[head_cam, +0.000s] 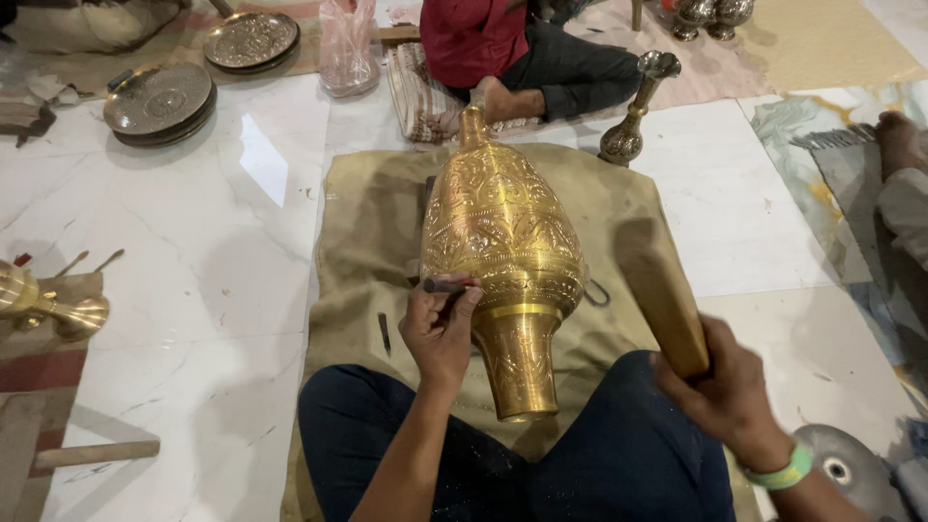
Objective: The person sits on the workshop floor holding a chisel against a large brass vase resting on a cloth-covered support and strikes the chisel with a wooden mallet to carve decorative patterns into the metal. The person repositions the chisel repeatedly around the vase body and neck to continue the engraved design.
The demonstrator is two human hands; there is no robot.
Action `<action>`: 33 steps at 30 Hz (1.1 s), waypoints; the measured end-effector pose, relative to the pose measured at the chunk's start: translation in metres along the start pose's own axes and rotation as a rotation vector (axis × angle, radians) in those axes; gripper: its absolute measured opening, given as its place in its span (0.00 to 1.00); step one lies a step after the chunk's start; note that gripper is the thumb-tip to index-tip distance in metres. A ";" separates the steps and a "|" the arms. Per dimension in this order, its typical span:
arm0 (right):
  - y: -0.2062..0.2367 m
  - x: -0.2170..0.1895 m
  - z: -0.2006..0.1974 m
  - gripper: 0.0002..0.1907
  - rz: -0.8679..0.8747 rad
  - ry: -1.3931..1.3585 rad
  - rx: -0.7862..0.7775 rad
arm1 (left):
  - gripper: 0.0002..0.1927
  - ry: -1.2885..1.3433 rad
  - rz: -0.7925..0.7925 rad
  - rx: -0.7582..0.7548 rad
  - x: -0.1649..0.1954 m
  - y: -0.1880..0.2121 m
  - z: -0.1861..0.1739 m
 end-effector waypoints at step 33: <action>-0.055 -0.253 0.051 0.40 -0.749 1.004 -0.621 | 0.09 -0.330 -0.046 0.191 -0.024 0.022 -0.006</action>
Point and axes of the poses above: each hand's wrist, its own y-axis away from the middle knuckle, its own z-axis out of the palm, x = y × z, the point moved 6 cm from there along -y, towards the middle knuckle, and after that the axes turned 13 degrees about -y, right-handed, at the moved point
